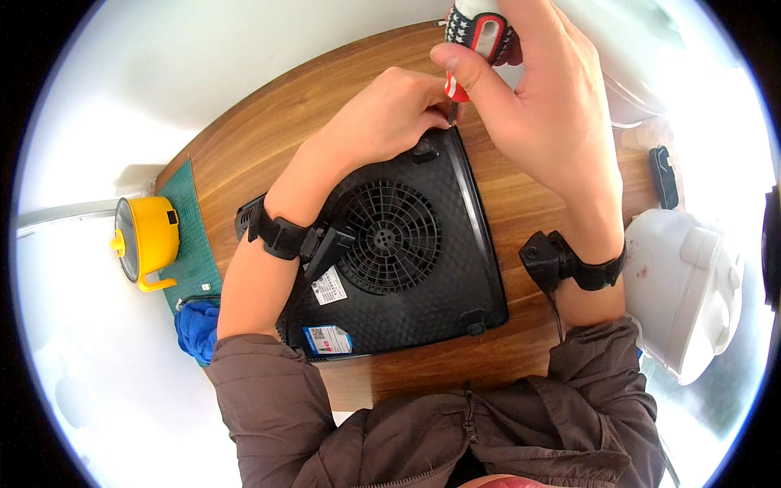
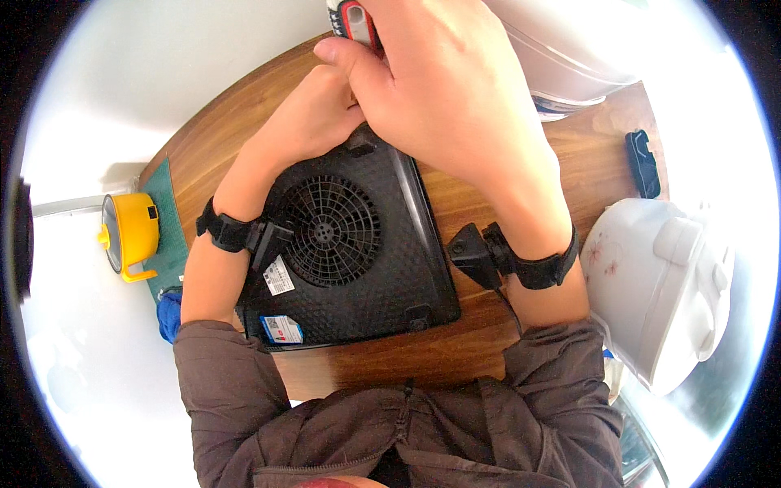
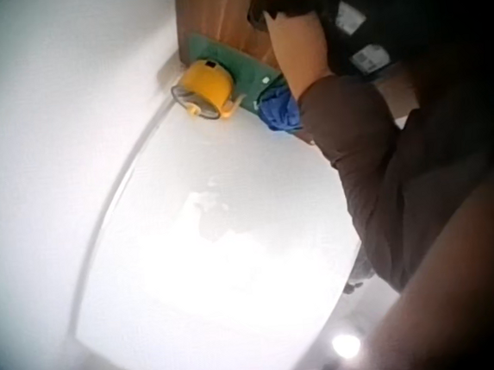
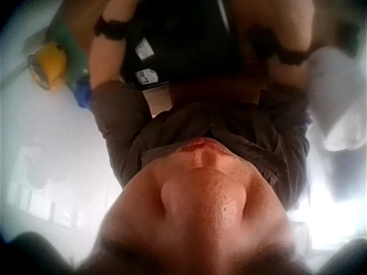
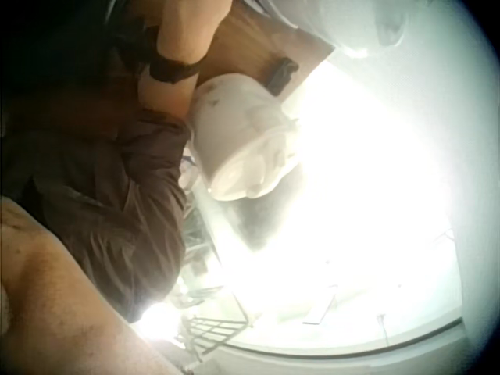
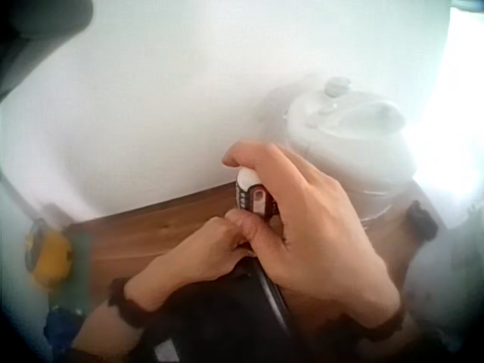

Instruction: The person assembles an induction cooker by securing internal components with a screwdriver, attaching the power cord, and fastening the base cover with screws.

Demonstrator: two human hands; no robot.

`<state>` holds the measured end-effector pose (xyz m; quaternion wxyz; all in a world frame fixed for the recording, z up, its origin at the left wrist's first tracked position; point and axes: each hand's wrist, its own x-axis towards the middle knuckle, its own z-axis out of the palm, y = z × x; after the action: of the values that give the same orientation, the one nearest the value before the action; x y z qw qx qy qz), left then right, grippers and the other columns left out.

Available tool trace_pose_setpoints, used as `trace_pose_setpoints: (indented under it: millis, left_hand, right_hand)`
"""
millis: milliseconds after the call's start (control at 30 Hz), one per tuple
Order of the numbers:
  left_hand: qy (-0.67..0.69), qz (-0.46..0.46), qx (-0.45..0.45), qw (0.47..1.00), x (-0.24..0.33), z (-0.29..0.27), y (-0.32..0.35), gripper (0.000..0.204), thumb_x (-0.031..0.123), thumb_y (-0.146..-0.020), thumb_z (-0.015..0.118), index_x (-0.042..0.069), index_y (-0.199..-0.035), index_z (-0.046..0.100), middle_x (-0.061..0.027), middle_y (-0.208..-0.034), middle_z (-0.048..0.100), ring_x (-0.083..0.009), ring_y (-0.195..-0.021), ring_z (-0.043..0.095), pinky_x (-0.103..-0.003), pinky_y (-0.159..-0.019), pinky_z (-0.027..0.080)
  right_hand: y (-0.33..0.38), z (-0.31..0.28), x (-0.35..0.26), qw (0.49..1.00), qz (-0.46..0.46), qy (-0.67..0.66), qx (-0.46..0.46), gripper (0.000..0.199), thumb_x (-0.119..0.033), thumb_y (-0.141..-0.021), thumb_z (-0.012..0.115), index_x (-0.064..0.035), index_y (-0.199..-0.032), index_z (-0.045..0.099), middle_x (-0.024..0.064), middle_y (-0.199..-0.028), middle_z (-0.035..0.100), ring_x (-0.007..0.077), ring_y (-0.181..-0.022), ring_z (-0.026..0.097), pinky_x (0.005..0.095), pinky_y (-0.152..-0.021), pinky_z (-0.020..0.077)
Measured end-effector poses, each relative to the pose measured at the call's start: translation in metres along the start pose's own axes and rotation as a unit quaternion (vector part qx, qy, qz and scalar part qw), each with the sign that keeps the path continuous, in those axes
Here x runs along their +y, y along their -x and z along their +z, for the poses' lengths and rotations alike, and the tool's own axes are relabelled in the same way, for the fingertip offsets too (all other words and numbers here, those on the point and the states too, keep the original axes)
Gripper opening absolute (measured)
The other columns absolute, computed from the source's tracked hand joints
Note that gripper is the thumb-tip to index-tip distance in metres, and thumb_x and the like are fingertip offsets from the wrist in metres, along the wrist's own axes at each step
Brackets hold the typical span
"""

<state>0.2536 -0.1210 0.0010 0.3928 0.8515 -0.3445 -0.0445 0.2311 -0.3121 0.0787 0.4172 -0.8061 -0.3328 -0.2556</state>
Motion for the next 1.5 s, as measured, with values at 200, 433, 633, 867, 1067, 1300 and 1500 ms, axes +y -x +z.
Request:
trace_pose_setpoints:
  millis: [200, 433, 633, 867, 1067, 1300, 1500]
  left_hand:
    - [-0.004, -0.007, -0.002, 1.000, -0.002, -0.001, 0.002, 0.014, 0.002, -0.087, 0.070, -0.001, -0.101, 0.073, -0.0170, -0.091, 0.075, -0.0350, -0.085, 0.072, -0.041, -0.079, 0.056]
    - [0.021, -0.022, -0.001, 1.000, -0.005, 0.000, 0.006, 0.013, 0.005, -0.088, 0.070, 0.000, -0.100, 0.076, -0.0176, -0.091, 0.075, -0.0342, -0.085, 0.072, -0.041, -0.078, 0.055]
    - [0.016, -0.038, -0.014, 0.999, 0.004, -0.005, 0.009, 0.015, 0.004, -0.089, 0.069, 0.001, -0.103, 0.075, -0.0169, -0.093, 0.076, -0.0343, -0.087, 0.072, -0.041, -0.080, 0.055]
    - [0.086, -0.039, -0.020, 0.995, -0.009, -0.001, 0.014, 0.019, 0.003, -0.090, 0.069, 0.003, -0.108, 0.073, -0.0149, -0.096, 0.076, -0.0322, -0.089, 0.072, -0.040, -0.083, 0.055]
    - [0.128, -0.043, -0.016, 0.991, -0.025, 0.002, 0.018, 0.020, 0.005, -0.090, 0.072, 0.001, -0.110, 0.074, -0.0131, -0.100, 0.077, -0.0216, -0.092, 0.072, -0.037, -0.085, 0.055]
    - [0.137, -0.060, -0.024, 0.988, -0.028, 0.004, 0.016, 0.028, 0.004, -0.091, 0.071, 0.001, -0.118, 0.070, -0.0089, -0.100, 0.076, -0.0190, -0.097, 0.070, -0.034, -0.089, 0.055]
    - [0.178, -0.098, -0.062, 0.977, -0.021, -0.001, 0.015, 0.026, 0.002, -0.091, 0.070, 0.002, -0.118, 0.070, -0.0080, -0.105, 0.075, -0.0189, -0.101, 0.069, -0.033, -0.093, 0.054]
  right_hand:
    - [0.003, 0.000, 0.008, 0.999, -0.016, 0.027, -0.014, 0.045, -0.003, -0.082, 0.076, -0.0048, -0.123, 0.056, 0.0150, -0.112, 0.067, 0.0377, -0.094, 0.065, 0.0428, -0.082, 0.0529]
    - [0.002, -0.004, -0.003, 0.998, -0.010, -0.024, -0.053, 0.045, -0.003, -0.083, 0.076, -0.0037, -0.123, 0.056, 0.0166, -0.106, 0.066, 0.0366, -0.088, 0.066, 0.0413, -0.076, 0.0536]
    - [-0.008, -0.016, -0.023, 0.990, 0.056, 0.008, -0.127, 0.048, -0.001, -0.084, 0.073, -0.0033, -0.129, 0.058, 0.0170, -0.104, 0.066, 0.0350, -0.085, 0.065, 0.0413, -0.076, 0.0537]
    - [0.001, 0.000, 0.008, 0.993, -0.050, -0.040, -0.096, 0.042, -0.002, -0.087, 0.070, -0.0024, -0.129, 0.064, 0.0142, -0.105, 0.065, 0.0291, -0.080, 0.064, 0.0379, -0.070, 0.0540]
    - [-0.002, 0.010, 0.000, 0.997, -0.050, -0.009, -0.061, 0.041, -0.005, -0.085, 0.075, -0.0044, -0.126, 0.068, 0.0110, -0.101, 0.063, 0.0257, -0.079, 0.065, 0.0347, -0.069, 0.0546]
    - [-0.002, 0.004, -0.001, 0.994, -0.045, -0.007, -0.098, 0.040, -0.004, -0.087, 0.074, -0.0030, -0.126, 0.068, 0.0119, -0.104, 0.065, 0.0253, -0.076, 0.063, 0.0338, -0.066, 0.0537]
    - [-0.001, 0.002, -0.008, 0.990, 0.021, -0.116, -0.074, 0.044, -0.011, -0.086, 0.079, -0.0060, -0.128, 0.069, 0.0106, -0.100, 0.063, 0.0240, -0.077, 0.061, 0.0332, -0.067, 0.0518]
